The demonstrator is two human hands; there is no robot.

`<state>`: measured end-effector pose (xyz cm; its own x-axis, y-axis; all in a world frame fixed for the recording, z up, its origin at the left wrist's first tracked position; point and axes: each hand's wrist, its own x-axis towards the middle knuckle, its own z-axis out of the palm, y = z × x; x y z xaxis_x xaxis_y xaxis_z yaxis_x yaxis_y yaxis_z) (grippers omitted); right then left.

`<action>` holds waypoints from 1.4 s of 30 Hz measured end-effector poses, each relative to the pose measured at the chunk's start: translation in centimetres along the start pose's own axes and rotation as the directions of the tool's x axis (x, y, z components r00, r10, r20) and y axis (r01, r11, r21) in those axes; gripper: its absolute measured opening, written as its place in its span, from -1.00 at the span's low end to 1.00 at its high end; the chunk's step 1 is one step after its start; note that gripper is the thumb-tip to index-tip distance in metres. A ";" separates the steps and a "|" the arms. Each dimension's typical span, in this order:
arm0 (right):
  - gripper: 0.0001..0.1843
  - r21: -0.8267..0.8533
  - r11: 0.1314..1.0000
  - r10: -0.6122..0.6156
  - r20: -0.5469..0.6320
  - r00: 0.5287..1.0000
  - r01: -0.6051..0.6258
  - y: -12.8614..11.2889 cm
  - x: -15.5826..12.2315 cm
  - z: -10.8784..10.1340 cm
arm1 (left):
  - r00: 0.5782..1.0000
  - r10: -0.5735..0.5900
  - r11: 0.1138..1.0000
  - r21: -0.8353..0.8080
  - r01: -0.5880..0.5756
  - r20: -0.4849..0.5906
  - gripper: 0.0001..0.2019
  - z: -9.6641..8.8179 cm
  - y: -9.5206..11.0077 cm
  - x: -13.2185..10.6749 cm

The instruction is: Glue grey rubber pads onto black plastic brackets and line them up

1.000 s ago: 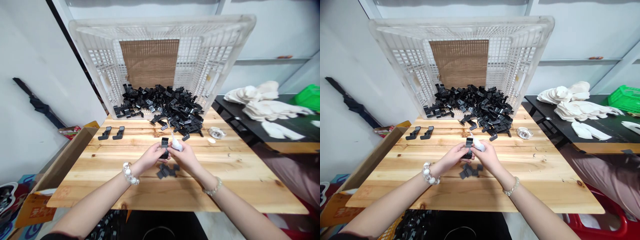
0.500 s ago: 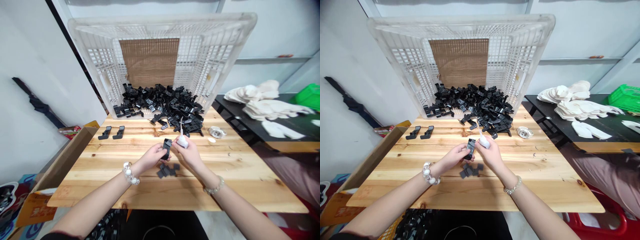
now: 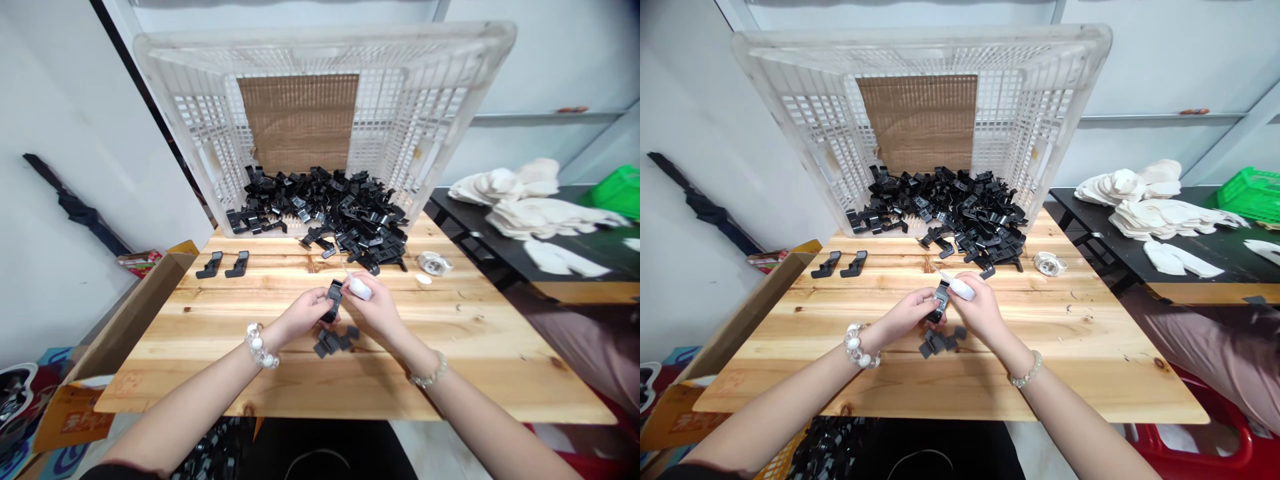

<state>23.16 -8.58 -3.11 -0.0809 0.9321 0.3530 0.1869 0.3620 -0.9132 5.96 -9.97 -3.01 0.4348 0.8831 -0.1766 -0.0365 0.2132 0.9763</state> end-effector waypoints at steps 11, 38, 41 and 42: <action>-0.91 -0.067 0.997 -0.050 0.007 0.999 0.050 0.2 0.0 -0.1 | 1.000 -0.005 1.000 0.014 0.005 -0.007 -0.68 0.1 0.1 -0.1; -0.94 -0.237 0.961 -0.137 0.040 0.990 0.143 0.4 0.0 -0.3 | 1.000 -0.012 0.999 0.042 0.013 -0.022 -0.73 0.3 0.1 -0.2; -0.91 -0.278 0.953 -0.120 0.029 0.992 0.123 0.5 0.0 -0.2 | 1.000 0.003 0.999 0.043 -0.002 -0.024 -0.76 0.4 0.0 -0.2; -0.90 -0.287 0.951 -0.112 0.028 0.993 0.116 0.5 -0.1 -0.1 | 1.000 0.008 0.999 0.045 -0.007 -0.022 -0.76 0.4 0.0 -0.2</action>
<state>23.41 -8.44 -3.58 -0.1285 0.8850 0.4476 0.4490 0.4543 -0.7694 6.25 -10.28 -2.91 0.4142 0.8939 -0.1715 0.0006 0.1881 0.9821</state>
